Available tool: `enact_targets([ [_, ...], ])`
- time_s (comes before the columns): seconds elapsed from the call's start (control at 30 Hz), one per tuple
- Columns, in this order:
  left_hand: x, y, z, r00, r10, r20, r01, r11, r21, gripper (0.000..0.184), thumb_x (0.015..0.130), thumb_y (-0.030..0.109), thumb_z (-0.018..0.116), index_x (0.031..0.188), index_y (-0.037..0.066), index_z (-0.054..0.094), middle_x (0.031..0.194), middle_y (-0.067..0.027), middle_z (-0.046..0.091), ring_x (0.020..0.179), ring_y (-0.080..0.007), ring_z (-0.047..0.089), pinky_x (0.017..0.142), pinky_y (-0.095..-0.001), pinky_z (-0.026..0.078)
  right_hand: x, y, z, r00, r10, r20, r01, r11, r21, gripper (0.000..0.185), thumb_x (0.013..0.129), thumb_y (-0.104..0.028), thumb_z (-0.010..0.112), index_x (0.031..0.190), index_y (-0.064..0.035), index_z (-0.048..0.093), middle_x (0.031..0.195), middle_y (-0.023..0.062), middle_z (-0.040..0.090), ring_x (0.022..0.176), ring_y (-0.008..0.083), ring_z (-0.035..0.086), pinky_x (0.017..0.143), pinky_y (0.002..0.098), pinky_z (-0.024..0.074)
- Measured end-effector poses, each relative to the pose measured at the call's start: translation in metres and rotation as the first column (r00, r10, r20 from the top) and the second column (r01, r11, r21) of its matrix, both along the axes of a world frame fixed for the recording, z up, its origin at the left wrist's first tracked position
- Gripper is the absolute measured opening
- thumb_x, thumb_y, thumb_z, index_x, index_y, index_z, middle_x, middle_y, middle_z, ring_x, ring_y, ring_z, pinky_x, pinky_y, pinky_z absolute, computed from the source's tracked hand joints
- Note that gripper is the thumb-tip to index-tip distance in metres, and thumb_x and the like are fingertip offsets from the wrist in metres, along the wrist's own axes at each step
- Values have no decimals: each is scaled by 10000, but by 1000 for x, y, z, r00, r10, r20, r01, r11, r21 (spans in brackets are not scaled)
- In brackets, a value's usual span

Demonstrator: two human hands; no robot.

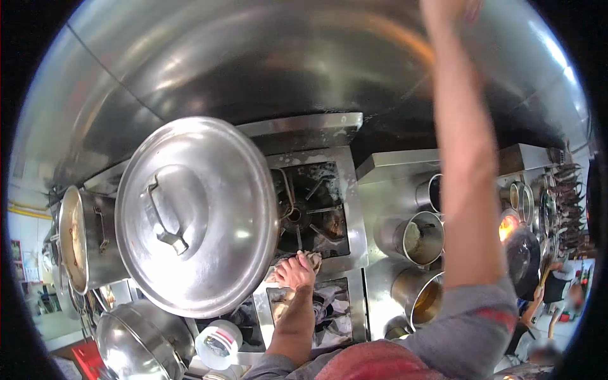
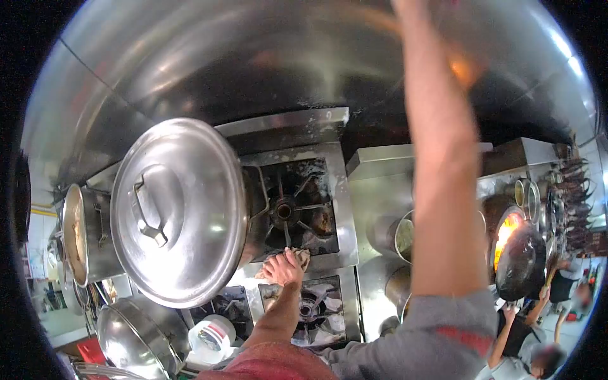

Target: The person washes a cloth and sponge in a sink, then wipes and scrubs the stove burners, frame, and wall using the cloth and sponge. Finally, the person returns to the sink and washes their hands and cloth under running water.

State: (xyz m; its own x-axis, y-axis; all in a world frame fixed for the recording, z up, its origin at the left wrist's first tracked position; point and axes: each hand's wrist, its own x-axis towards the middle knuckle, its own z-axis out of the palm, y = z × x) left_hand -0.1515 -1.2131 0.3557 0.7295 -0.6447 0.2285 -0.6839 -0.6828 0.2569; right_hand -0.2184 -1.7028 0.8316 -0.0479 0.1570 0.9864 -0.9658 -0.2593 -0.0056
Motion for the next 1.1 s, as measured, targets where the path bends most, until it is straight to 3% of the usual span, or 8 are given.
enact_targets([
  [0.13, -2, -4, 7, 1000, 3, -17, -3, 999, -37, 333, 870, 374, 484, 725, 83, 556, 860, -112, 524, 897, -325, 463, 878, -483, 293, 62, 49, -281, 602, 185, 777, -565, 786, 251, 681, 871, -339, 500, 1308, 118, 247, 1302, 332, 303, 1234, 446, 257, 1043, 511, 176],
  [0.2, -2, -2, 1, 998, -8, 64, 11, 999, -51, 327, 867, 369, 491, 714, 86, 548, 858, -112, 520, 895, -323, 464, 874, -479, 297, 115, 73, -373, 858, 219, 466, -492, 612, 619, 620, 863, -243, 511, 1293, 119, 249, 1299, 327, 253, 1236, 450, 205, 1033, 549, 147],
  [0.23, -3, -2, 0, 998, -21, 67, 23, 999, -31, 327, 867, 369, 491, 714, 86, 548, 858, -112, 520, 895, -323, 464, 874, -479, 297, 116, 106, -348, 792, 448, 415, -591, 389, 707, 512, 820, -196, 551, 1254, 9, 375, 1227, 309, 318, 1184, 435, 271, 1029, 555, 158],
  [0.37, -2, 5, -3, 1000, -11, 29, 11, 1000, 8, 320, 855, 393, 501, 753, 96, 564, 856, -123, 527, 873, -327, 465, 880, -501, 297, 64, 86, -363, 686, 715, -133, -412, 533, 739, 402, 703, -32, 570, 1083, -159, 547, 1139, 200, 428, 1055, 395, 393, 919, 515, 342],
  [0.6, -4, 2, 11, 994, 2, -105, 2, 999, 34, 352, 885, 370, 463, 790, 53, 581, 931, -150, 537, 922, -345, 461, 885, -488, 288, -36, 64, -349, 752, 13, 658, -591, 454, 667, 516, 678, -86, 686, 1132, -21, 449, 1279, 280, 364, 1121, 428, 419, 879, 462, 404],
  [0.7, -5, 3, 3, 998, 21, -53, -24, 998, -54, 377, 873, 397, 457, 805, 51, 590, 957, -159, 542, 978, -363, 450, 903, -509, 269, -22, 73, -324, 788, 431, 439, -614, 499, 611, 489, 753, -26, 598, 1213, -63, 437, 1211, 240, 402, 1186, 420, 349, 1023, 471, 266],
  [0.97, -2, 2, 7, 997, -6, 75, 21, 980, -196, 332, 841, 380, 531, 684, 88, 550, 799, -131, 527, 857, -364, 478, 848, -511, 301, 98, 73, 68, 727, 687, -14, -685, 726, 55, 352, 792, -292, 639, 1105, -147, 571, 1169, 171, 469, 1122, 393, 424, 929, 510, 338],
  [1.1, -3, 6, 5, 1000, -6, 24, 9, 988, -154, 316, 831, 365, 537, 694, 81, 530, 806, -133, 519, 853, -345, 461, 843, -504, 301, 120, 81, -55, 786, 339, -517, -272, 940, 204, 325, 776, -223, 617, 1100, -237, 592, 1240, 115, 459, 1183, 353, 397, 932, 627, 315],
])
